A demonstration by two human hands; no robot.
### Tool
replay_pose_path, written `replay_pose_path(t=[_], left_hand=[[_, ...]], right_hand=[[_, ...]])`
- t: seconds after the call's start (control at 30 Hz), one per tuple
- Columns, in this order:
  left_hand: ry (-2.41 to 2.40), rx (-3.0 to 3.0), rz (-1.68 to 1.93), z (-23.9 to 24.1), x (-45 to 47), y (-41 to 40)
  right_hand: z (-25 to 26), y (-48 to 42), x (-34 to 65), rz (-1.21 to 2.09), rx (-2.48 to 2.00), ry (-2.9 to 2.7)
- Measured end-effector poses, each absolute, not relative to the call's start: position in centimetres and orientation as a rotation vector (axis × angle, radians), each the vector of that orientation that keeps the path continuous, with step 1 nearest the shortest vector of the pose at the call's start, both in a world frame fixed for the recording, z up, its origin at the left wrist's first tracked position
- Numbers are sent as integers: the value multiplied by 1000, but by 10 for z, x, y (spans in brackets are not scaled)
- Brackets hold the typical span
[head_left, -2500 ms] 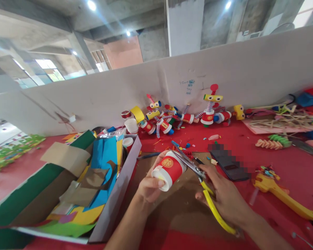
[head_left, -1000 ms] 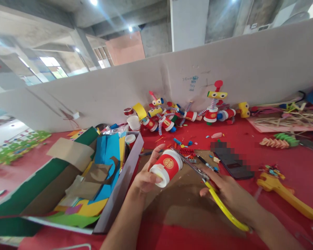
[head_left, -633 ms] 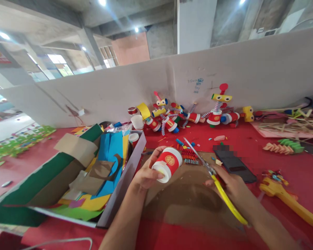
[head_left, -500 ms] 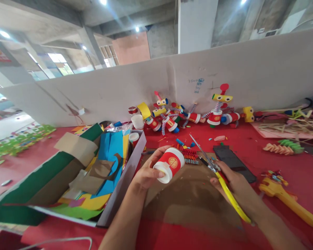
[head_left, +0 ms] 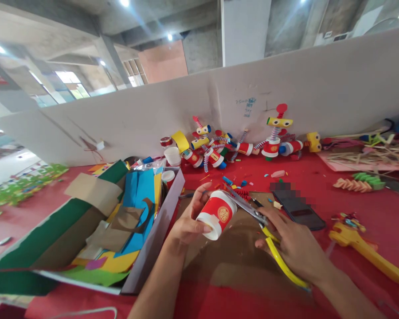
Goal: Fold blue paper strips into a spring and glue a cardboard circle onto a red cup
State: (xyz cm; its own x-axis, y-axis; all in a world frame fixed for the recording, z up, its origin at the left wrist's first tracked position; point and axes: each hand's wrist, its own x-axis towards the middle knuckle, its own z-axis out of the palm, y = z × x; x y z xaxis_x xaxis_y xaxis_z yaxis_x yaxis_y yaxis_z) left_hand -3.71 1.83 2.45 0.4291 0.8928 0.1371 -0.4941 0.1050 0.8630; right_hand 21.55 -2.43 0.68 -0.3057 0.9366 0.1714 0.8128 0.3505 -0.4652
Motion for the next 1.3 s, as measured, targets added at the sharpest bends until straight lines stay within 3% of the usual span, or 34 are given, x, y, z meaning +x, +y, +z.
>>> replay_pose_path(t=[0.23, 0.53, 0.93, 1.3], left_hand=[[489, 1002, 1069, 25, -38, 18], [446, 992, 1076, 24, -34, 17], [432, 1035, 1057, 24, -35, 16], [429, 1001, 1061, 21, -37, 17]], right_hand=[[9, -24, 214, 372, -1435, -2202], [14, -28, 212, 675, -1381, -2162], [8, -24, 215, 467, -1412, -2213], [10, -29, 215, 802, -1292, -2109]])
